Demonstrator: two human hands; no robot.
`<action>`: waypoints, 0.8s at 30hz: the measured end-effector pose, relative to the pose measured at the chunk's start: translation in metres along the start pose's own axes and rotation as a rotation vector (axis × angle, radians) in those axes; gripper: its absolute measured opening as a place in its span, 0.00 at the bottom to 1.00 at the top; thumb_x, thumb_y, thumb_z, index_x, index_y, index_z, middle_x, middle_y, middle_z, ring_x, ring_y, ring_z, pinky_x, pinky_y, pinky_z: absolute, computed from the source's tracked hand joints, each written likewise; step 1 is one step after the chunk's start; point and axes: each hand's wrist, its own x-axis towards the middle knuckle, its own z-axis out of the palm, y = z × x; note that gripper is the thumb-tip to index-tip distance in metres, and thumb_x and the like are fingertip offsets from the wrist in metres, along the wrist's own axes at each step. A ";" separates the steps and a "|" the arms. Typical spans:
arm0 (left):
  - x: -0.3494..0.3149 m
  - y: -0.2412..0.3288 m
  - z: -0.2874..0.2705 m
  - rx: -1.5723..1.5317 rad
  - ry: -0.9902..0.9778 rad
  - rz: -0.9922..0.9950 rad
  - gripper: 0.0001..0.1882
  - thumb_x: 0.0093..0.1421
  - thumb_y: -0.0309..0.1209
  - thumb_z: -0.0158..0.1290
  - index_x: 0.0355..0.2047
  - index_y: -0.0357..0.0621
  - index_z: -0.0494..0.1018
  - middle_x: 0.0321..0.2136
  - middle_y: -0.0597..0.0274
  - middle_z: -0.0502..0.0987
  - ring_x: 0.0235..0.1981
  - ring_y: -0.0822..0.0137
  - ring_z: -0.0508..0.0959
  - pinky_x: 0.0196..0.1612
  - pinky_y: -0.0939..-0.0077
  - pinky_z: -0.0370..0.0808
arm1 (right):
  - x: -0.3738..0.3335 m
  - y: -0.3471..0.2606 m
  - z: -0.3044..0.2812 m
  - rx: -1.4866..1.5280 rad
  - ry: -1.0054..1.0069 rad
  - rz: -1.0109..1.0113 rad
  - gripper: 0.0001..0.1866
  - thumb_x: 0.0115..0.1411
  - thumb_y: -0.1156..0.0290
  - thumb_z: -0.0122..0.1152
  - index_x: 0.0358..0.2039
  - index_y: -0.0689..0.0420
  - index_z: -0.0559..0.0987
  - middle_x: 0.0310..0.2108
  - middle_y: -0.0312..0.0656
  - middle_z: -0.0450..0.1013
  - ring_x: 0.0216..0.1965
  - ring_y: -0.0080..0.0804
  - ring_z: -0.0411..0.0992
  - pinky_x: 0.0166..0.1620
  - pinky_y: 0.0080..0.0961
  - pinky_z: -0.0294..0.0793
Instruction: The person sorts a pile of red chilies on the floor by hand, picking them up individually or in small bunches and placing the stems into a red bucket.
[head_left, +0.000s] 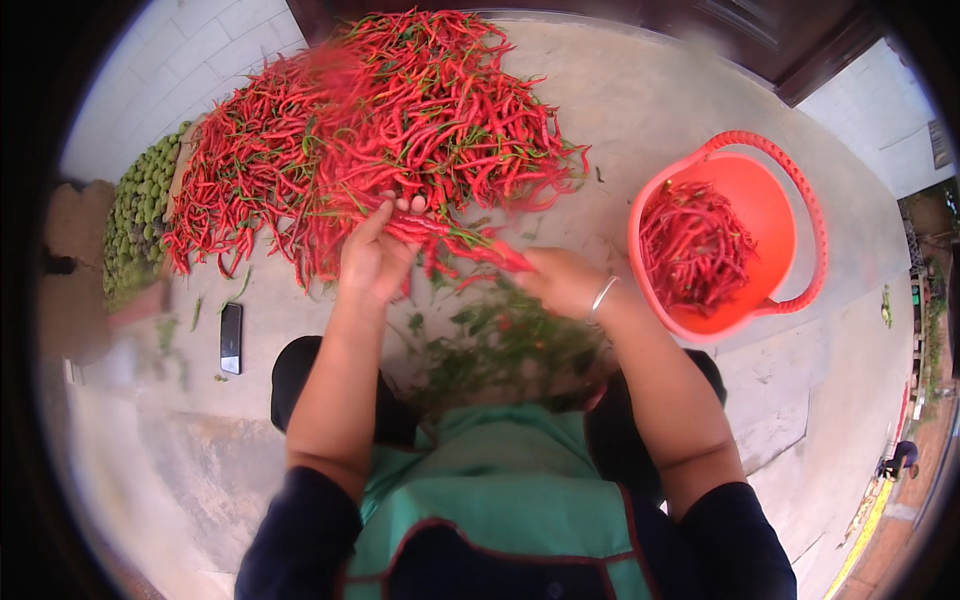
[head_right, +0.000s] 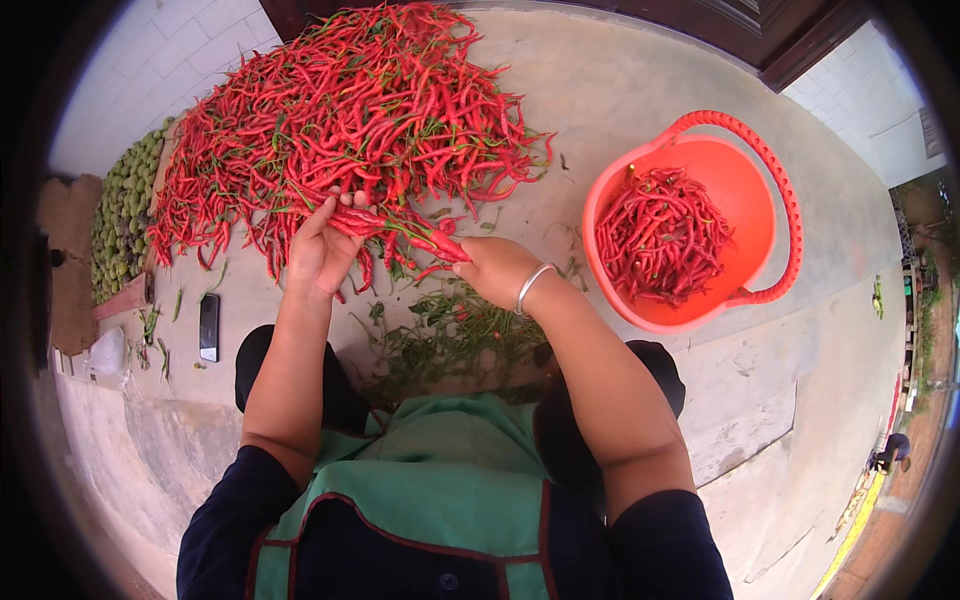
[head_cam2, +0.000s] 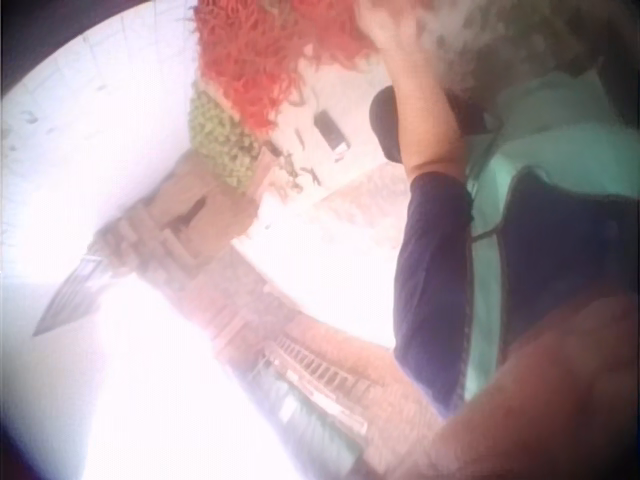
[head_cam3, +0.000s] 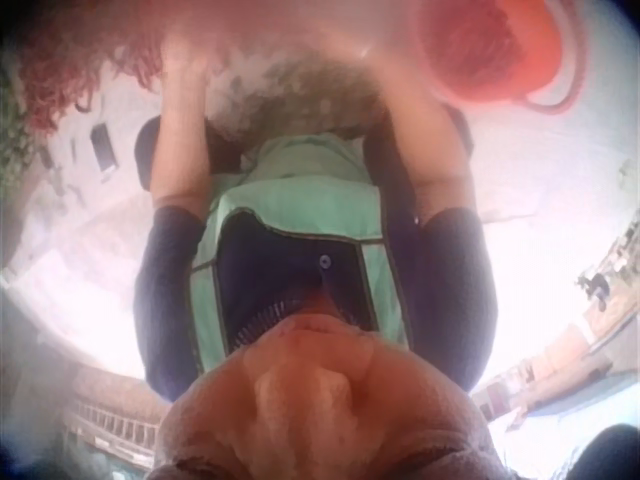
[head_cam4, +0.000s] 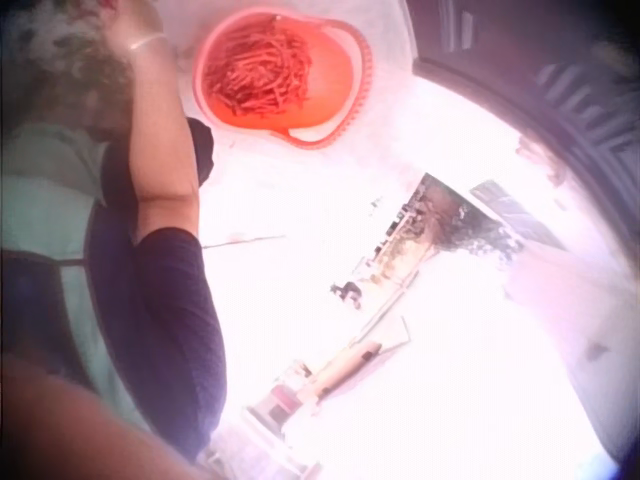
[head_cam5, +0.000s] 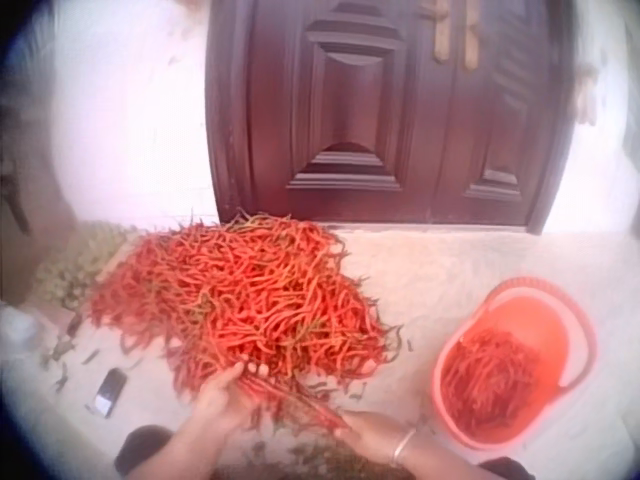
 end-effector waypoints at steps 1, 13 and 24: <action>0.001 0.008 0.001 0.060 0.109 0.028 0.07 0.62 0.26 0.42 0.39 0.40 0.67 0.31 0.60 0.73 0.41 0.62 0.74 0.51 0.64 0.70 | 0.000 -0.001 -0.003 0.106 0.017 0.049 0.13 0.59 0.63 0.49 0.31 0.62 0.68 0.26 0.49 0.71 0.26 0.43 0.70 0.32 0.36 0.68; -0.024 -0.049 0.035 0.579 -0.045 -0.308 0.08 0.54 0.30 0.57 0.34 0.45 0.72 0.22 0.69 0.72 0.20 0.78 0.67 0.25 0.83 0.65 | -0.001 -0.027 0.026 0.024 0.160 -0.118 0.16 0.60 0.62 0.46 0.40 0.61 0.66 0.34 0.56 0.72 0.36 0.50 0.71 0.41 0.38 0.69; -0.029 -0.043 0.041 0.757 -0.177 -0.382 0.10 0.52 0.32 0.59 0.34 0.46 0.71 0.23 0.71 0.71 0.18 0.80 0.65 0.21 0.87 0.63 | -0.007 -0.019 -0.005 0.909 0.238 -0.069 0.14 0.55 0.67 0.61 0.37 0.64 0.76 0.31 0.36 0.73 0.33 0.19 0.69 0.37 0.18 0.70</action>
